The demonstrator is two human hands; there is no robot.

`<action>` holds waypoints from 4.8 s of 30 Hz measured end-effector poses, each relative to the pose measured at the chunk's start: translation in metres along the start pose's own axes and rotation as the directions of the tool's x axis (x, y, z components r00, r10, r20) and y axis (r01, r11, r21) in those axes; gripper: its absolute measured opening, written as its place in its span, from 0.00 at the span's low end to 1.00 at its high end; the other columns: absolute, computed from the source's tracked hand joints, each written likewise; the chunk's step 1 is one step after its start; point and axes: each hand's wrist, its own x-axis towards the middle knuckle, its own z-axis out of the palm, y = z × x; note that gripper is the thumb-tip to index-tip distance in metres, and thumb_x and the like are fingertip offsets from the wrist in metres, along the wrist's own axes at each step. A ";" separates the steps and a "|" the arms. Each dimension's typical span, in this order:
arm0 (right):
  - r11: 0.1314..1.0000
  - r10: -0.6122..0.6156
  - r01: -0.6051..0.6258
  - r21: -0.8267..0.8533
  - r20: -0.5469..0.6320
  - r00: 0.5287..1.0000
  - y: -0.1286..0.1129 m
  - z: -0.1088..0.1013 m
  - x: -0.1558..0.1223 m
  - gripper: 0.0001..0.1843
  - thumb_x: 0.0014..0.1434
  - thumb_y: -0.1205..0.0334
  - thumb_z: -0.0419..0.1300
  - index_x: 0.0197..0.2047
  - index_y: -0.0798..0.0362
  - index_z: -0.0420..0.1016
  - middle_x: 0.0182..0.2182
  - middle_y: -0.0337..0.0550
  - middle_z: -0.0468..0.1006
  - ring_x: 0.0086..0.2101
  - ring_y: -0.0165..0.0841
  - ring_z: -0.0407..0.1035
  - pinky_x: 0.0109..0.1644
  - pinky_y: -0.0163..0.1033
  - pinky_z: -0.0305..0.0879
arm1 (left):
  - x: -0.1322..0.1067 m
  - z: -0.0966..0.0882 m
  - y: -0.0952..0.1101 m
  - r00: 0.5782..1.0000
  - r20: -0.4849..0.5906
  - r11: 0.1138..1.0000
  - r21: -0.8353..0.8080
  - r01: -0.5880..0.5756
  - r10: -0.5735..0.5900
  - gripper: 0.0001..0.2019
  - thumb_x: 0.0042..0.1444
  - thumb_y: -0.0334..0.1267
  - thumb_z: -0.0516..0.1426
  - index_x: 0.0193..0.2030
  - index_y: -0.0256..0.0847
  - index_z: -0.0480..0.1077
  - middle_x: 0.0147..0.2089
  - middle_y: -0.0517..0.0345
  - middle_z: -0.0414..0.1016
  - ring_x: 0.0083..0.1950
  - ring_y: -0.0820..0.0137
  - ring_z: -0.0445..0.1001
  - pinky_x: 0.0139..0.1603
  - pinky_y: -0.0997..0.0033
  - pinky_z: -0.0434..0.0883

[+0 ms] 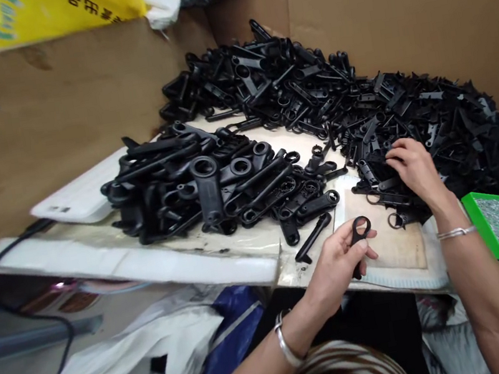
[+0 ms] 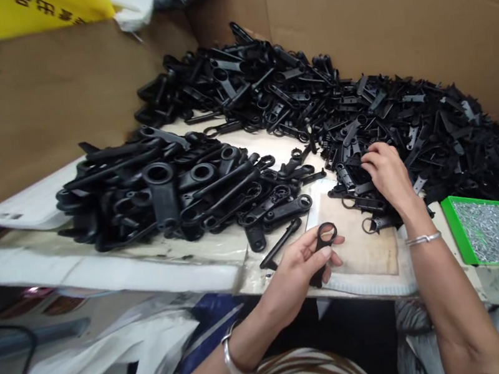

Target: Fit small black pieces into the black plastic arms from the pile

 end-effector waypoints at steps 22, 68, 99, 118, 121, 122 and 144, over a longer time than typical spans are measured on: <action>0.993 0.082 -0.088 0.083 0.078 0.994 -0.032 -0.024 -0.039 0.14 0.65 0.60 0.55 0.50 0.50 0.78 0.43 0.46 0.80 0.42 0.38 0.75 0.48 0.42 0.69 | 0.012 -0.020 0.010 0.949 -0.279 0.975 -0.122 -0.184 0.144 0.15 0.43 0.33 0.66 0.41 0.39 0.78 0.45 0.53 0.80 0.56 0.60 0.72 0.61 0.63 0.64; 0.738 0.417 -0.376 0.560 0.059 0.907 -0.067 -0.026 -0.116 0.17 0.57 0.54 0.64 0.49 0.49 0.80 0.44 0.46 0.79 0.32 0.32 0.74 0.39 0.41 0.76 | 0.036 0.006 -0.014 0.959 -0.016 0.955 0.096 -0.279 0.282 0.15 0.50 0.28 0.60 0.45 0.37 0.77 0.46 0.53 0.78 0.52 0.61 0.72 0.58 0.63 0.67; 0.957 0.046 0.004 0.289 -0.167 0.985 -0.122 -0.028 -0.099 0.12 0.64 0.63 0.58 0.49 0.49 0.79 0.43 0.48 0.82 0.45 0.40 0.77 0.54 0.48 0.74 | 0.003 -0.005 0.007 0.917 0.192 0.780 0.483 -0.398 0.349 0.25 0.59 0.27 0.52 0.63 0.42 0.67 0.44 0.54 0.78 0.42 0.63 0.75 0.52 0.67 0.68; 0.628 0.222 -0.322 0.708 0.234 0.947 -0.095 -0.021 -0.117 0.17 0.60 0.49 0.61 0.45 0.50 0.83 0.36 0.44 0.84 0.34 0.37 0.78 0.38 0.40 0.77 | -0.018 -0.006 0.016 0.845 0.348 0.355 0.792 -0.497 0.407 0.16 0.68 0.37 0.48 0.58 0.34 0.64 0.37 0.49 0.79 0.38 0.65 0.80 0.37 0.71 0.75; 0.592 0.164 -0.354 0.724 0.321 0.933 -0.107 -0.020 -0.111 0.19 0.63 0.48 0.57 0.33 0.51 0.84 0.25 0.42 0.81 0.26 0.35 0.75 0.30 0.37 0.74 | -0.023 -0.006 0.021 0.833 0.360 0.295 0.814 -0.500 0.419 0.18 0.68 0.35 0.45 0.61 0.30 0.61 0.33 0.51 0.79 0.32 0.67 0.79 0.32 0.73 0.74; 0.584 0.168 -0.367 0.724 0.334 0.927 -0.113 -0.019 -0.106 0.20 0.63 0.49 0.56 0.29 0.51 0.83 0.22 0.41 0.79 0.24 0.34 0.73 0.28 0.37 0.72 | -0.022 -0.008 0.022 0.832 0.348 0.269 0.831 -0.488 0.433 0.18 0.68 0.35 0.44 0.61 0.30 0.61 0.31 0.51 0.79 0.30 0.68 0.78 0.30 0.73 0.74; 0.992 0.114 -0.125 -0.011 0.485 0.867 -0.132 0.074 0.140 0.10 0.52 0.63 0.66 0.39 0.55 0.82 0.42 0.58 0.80 0.46 0.51 0.74 0.48 0.49 0.67 | -0.006 -0.089 0.080 0.548 0.232 -0.350 0.929 0.119 0.804 0.23 0.63 0.26 0.52 0.65 0.37 0.63 0.64 0.42 0.68 0.70 0.50 0.60 0.72 0.38 0.44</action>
